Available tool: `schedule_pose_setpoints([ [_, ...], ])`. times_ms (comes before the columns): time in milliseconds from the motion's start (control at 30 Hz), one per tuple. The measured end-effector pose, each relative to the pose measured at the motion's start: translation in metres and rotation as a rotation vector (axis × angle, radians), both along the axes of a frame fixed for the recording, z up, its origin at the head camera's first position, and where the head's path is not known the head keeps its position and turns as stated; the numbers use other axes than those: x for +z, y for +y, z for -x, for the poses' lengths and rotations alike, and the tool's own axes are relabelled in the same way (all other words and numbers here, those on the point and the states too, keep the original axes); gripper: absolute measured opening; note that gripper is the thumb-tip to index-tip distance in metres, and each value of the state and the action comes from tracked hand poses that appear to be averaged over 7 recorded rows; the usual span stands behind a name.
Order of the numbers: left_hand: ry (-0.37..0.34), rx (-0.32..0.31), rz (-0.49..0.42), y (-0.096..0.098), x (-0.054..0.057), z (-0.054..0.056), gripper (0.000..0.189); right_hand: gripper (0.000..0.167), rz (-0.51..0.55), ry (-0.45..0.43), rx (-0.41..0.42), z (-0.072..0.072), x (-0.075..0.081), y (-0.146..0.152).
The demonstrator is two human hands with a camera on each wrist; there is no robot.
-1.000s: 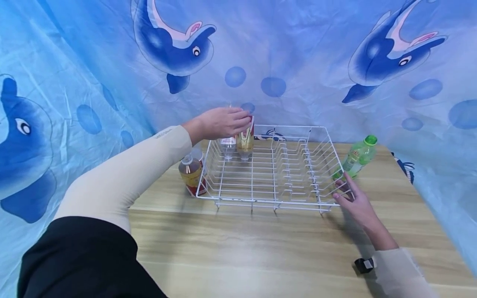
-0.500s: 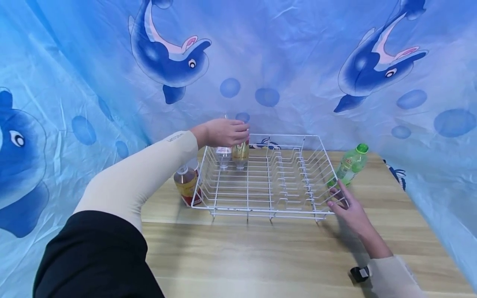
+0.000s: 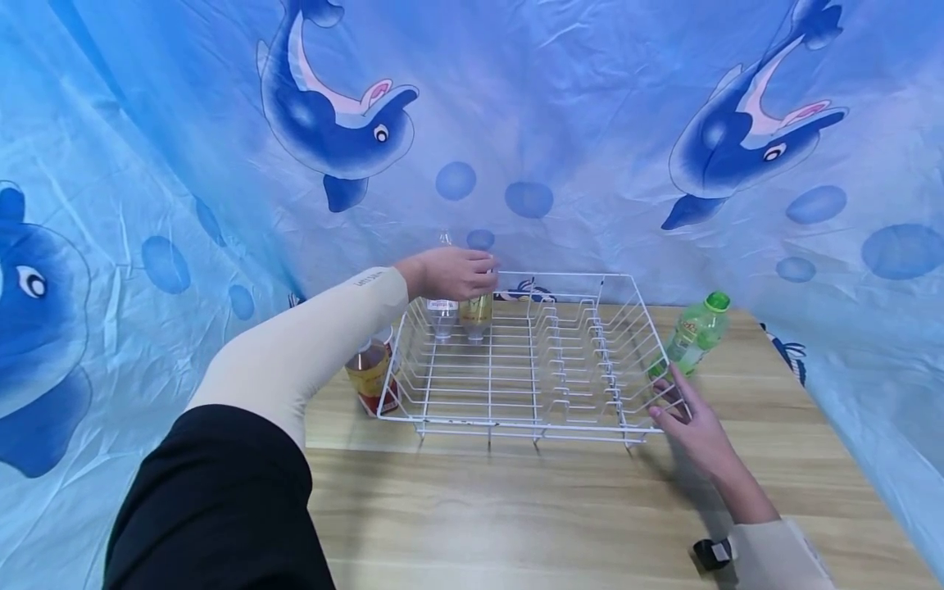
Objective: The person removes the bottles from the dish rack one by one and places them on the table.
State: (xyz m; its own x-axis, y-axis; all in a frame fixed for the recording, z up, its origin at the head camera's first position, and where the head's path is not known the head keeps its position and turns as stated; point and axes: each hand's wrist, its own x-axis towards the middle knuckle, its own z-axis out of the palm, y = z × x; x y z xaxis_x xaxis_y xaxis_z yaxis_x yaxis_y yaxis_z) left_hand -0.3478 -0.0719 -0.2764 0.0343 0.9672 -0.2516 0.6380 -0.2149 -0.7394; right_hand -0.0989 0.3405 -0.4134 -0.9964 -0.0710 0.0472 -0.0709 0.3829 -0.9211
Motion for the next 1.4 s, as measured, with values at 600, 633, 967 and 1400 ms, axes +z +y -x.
schedule_pose_setpoints([
  [600, -0.028, 0.050, 0.072, 0.014, -0.025, 0.005, 0.043, 0.082, -0.027, 0.013, 0.005, -0.006, -0.001, 0.000],
  [633, -0.033, 0.054, 0.073, 0.014, -0.027, 0.006, 0.043, 0.082, -0.028, 0.015, 0.005, -0.006, -0.001, 0.000],
  [967, 0.004, 0.026, 0.022, 0.012, -0.038, 0.017, 0.038, 0.082, -0.047, 0.011, -0.005, -0.007, 0.000, -0.001],
  [1400, 0.050, 0.225, 0.179, 0.025, -0.035, 0.025, 0.057, 0.082, -0.049, -0.010, -0.019, -0.009, -0.003, -0.005],
])
